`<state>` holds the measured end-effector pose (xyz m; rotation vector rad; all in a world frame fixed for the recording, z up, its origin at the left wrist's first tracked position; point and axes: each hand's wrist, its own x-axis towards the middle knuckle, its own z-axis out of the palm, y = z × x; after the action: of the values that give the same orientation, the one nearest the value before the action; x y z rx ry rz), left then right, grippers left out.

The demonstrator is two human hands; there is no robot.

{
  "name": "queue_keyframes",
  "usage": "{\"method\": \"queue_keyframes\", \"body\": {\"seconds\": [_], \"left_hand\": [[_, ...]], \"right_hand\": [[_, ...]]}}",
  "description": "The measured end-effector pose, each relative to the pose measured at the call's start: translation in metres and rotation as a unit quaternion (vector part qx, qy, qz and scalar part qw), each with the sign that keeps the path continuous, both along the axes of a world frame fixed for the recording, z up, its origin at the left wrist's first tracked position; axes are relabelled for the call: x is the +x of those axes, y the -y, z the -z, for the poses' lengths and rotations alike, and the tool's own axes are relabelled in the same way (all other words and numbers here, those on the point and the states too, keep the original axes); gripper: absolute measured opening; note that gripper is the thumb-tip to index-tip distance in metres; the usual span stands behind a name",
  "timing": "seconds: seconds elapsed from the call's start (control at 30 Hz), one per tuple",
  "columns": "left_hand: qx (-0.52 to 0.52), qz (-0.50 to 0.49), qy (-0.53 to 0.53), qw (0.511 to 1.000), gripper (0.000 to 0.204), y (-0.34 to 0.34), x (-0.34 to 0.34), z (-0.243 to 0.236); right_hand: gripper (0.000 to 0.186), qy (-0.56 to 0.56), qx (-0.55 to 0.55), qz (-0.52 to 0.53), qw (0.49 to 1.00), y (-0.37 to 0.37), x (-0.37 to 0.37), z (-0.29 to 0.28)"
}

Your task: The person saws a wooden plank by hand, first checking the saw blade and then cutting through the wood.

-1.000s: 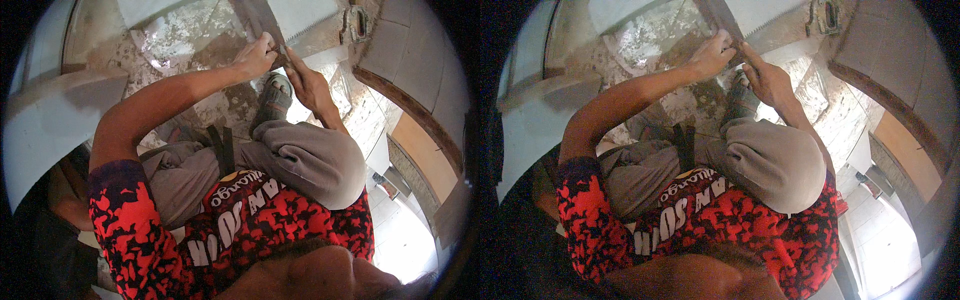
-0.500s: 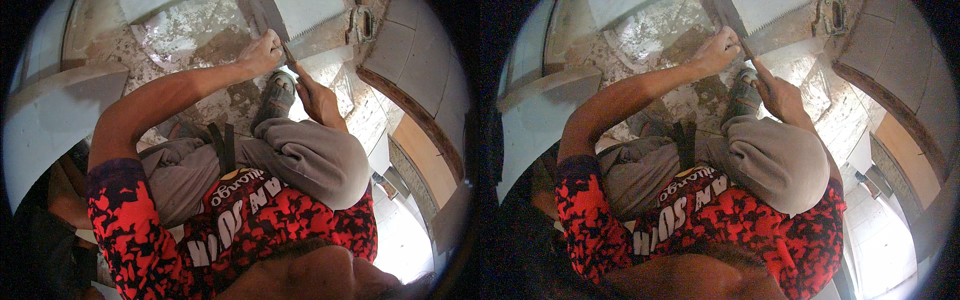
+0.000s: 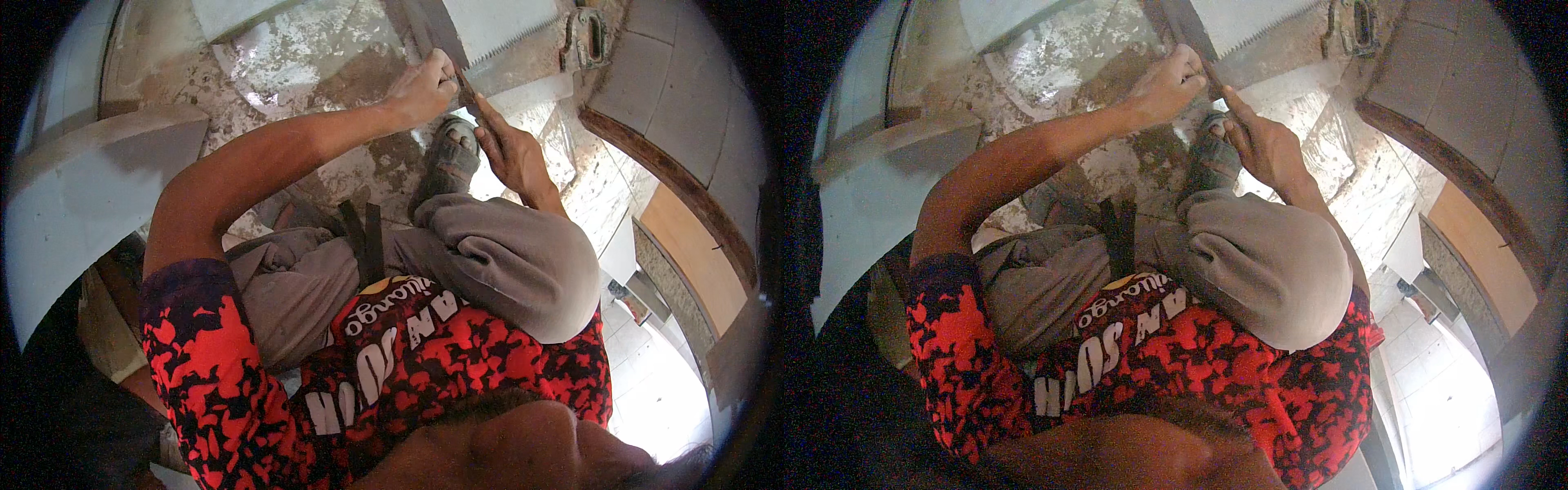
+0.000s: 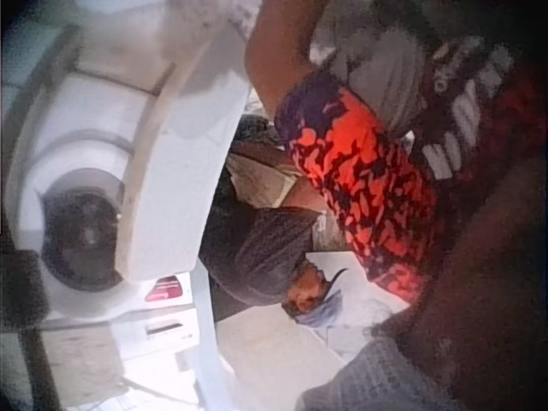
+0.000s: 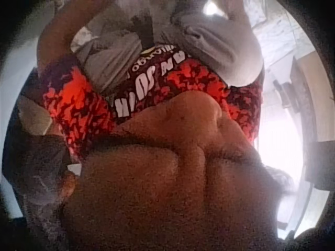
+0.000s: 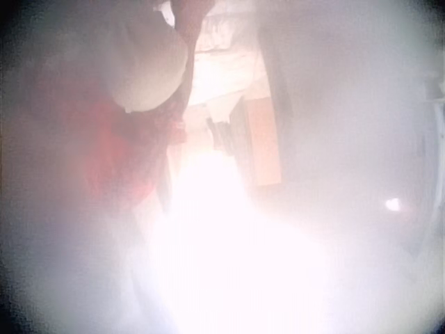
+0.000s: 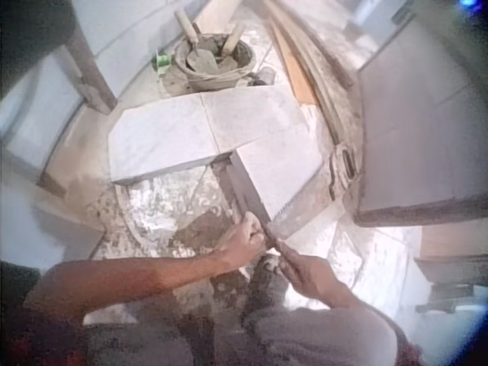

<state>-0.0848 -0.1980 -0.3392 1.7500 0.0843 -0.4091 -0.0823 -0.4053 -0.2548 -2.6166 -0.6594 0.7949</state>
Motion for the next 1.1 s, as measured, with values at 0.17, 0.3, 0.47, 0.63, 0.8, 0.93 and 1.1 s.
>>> {"method": "queue_keyframes", "body": {"seconds": [0.17, 0.3, 0.47, 0.63, 0.8, 0.93, 1.1], "left_hand": [[-0.007, -0.012, 0.009, 1.000, 0.030, -0.002, -0.005, 0.009], [-0.002, -0.019, 0.002, 1.000, 0.031, 0.002, -0.002, 0.005], [0.008, -0.012, 0.013, 1.000, 0.031, 0.003, 0.002, 0.000], [-0.007, -0.017, 0.002, 1.000, 0.034, 0.000, -0.004, 0.006], [-0.022, -0.020, 0.012, 1.000, 0.038, 0.003, -0.003, 0.004], [-0.011, 0.001, 0.001, 1.000, 0.037, 0.002, -0.003, 0.000], [-0.001, 0.005, 0.016, 1.000, 0.037, 0.000, -0.003, -0.003]], "right_hand": [[0.053, -0.023, -0.047, -0.002, 0.999, 0.000, -0.010, -0.013], [0.053, 0.022, -0.041, -0.034, 0.998, -0.001, -0.003, -0.008], [0.052, 0.032, -0.022, -0.038, 0.999, -0.019, 0.021, 0.012], [0.051, -0.097, 0.064, 0.103, 0.988, -0.012, 0.016, -0.022], [0.051, -0.147, 0.068, 0.125, 0.979, 0.012, 0.009, -0.022], [0.056, -0.166, 0.092, 0.134, 0.973, 0.014, 0.005, -0.015], [0.054, -0.215, 0.051, 0.156, 0.963, 0.013, 0.010, -0.019]]}}
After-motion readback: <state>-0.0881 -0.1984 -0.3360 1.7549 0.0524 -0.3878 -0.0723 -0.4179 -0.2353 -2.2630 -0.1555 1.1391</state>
